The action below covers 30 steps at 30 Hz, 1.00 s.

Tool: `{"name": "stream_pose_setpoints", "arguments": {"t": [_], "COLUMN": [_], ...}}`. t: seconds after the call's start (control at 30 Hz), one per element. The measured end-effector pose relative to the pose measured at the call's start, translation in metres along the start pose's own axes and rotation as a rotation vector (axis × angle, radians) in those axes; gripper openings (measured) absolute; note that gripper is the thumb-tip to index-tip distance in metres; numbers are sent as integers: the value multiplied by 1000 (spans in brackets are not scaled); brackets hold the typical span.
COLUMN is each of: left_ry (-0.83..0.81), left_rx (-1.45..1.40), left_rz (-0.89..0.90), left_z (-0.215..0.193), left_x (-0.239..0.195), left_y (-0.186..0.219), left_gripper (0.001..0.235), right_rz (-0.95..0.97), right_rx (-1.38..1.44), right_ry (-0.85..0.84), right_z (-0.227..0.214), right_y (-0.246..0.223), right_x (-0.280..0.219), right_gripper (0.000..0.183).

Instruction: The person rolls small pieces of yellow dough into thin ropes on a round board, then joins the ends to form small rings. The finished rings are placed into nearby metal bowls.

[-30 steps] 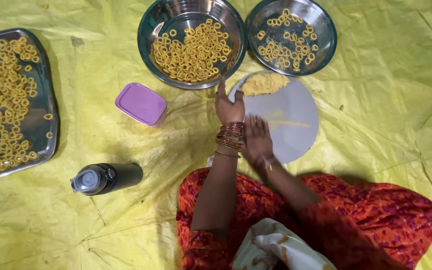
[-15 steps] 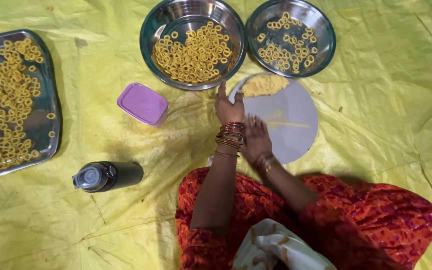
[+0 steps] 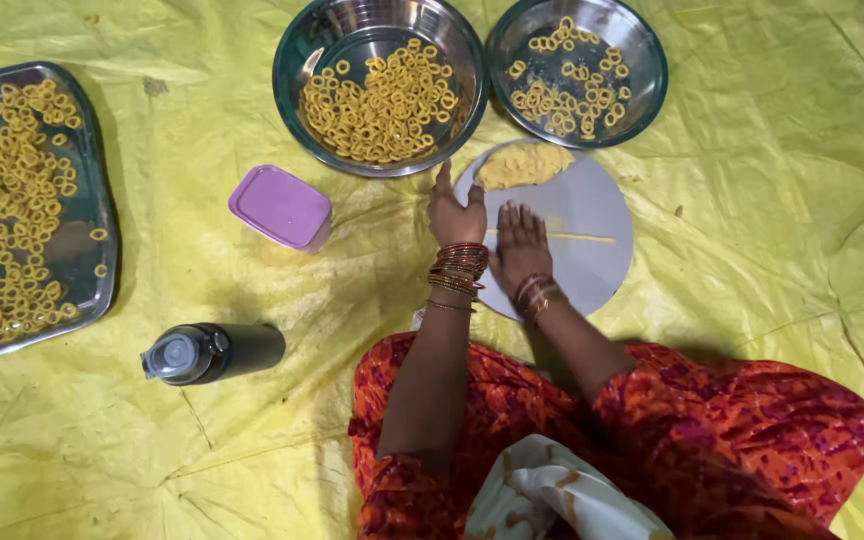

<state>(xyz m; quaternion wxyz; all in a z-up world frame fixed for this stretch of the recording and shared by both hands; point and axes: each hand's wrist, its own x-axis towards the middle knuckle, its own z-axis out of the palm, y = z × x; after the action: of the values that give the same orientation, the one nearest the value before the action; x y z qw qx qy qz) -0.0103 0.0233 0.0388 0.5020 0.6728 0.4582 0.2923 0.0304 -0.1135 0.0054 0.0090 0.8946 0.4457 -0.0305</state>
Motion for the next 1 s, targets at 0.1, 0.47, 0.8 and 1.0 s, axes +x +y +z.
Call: {"name": "stream_pose_setpoints", "arguments": {"t": [0.1, 0.47, 0.8, 1.0], "left_ry": [40, 22, 51, 66], "left_rx": [-33, -46, -89, -66], "left_rz": [4, 76, 64, 91], "left_z": [-2, 7, 5, 3], "left_x": [1, -2, 2, -1], "left_y": [1, -7, -2, 0], "left_gripper": [68, 64, 64, 63], "right_rz": [-26, 15, -31, -147], "right_rx": [57, 8, 67, -47], "right_ry": [47, 43, -91, -197], "right_z": [6, 13, -12, -2], "right_y": [-13, 10, -19, -27], "right_x": [-33, 4, -87, -47], "right_gripper": [87, 85, 82, 75]}}
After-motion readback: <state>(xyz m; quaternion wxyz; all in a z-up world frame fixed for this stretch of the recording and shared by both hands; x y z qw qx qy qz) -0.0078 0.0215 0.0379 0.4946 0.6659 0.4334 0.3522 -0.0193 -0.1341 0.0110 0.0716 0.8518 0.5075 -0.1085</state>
